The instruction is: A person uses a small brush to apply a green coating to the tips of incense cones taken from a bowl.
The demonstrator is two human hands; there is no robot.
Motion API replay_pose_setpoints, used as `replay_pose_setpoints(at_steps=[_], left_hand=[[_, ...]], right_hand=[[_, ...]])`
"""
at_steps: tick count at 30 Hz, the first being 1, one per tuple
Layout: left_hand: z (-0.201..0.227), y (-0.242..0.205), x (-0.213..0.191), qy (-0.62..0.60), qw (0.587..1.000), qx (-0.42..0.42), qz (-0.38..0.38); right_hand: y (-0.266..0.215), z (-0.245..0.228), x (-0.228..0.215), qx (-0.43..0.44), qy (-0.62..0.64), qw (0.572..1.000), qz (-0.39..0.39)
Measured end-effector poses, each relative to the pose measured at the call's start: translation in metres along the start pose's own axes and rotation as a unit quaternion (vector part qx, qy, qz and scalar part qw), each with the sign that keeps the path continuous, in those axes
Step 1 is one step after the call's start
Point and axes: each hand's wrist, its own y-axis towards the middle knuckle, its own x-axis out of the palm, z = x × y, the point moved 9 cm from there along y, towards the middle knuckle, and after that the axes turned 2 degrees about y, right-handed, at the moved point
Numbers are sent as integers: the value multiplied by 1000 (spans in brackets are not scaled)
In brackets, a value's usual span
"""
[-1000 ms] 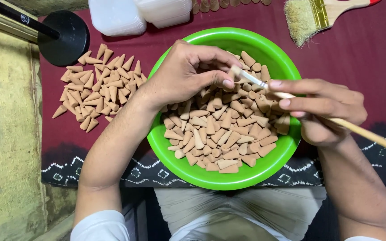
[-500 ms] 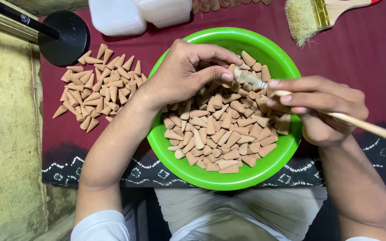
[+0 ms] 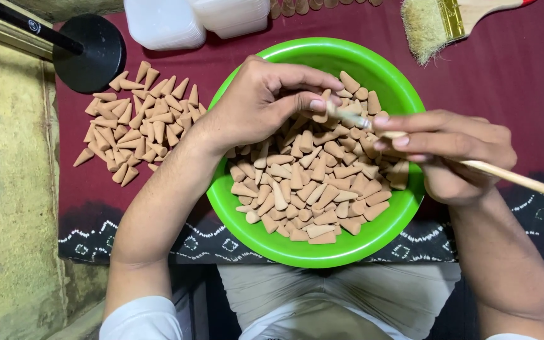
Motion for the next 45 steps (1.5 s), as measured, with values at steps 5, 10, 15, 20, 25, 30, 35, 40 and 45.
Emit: replay_pose_setpoints(at_steps=[5,10,15,20,25,30,35,40,45], left_hand=[[0,0,0,16,1000,1,-1],[-3,0,3,-19,1000,-20,-6],[2,-1,1,13,1000,6,-3],[5,1,-5,18,1000,3,19],[11,0,-12,53,996,27,59],[12,-1,-20,164,977,69,114],[8,-1,-26,183,970,70,142],[0,-1,-30,206,965,67,149],[-17,-4,-42,189,963,11,190]], right_hand=[[5,-3,1,-14,-13,1000,9],[1,0,3,22,-10,1000,0],[-25,20,-8,46,14,999,4],[-8,5,-10,24,-16,998,53],[-7,14,-15,70,2,991,116],[-23,33,-38,37,4,982,184],[-25,51,-45,92,-32,968,232],[-32,89,-47,131,-19,961,243],[-21,105,-31,152,-25,966,207]])
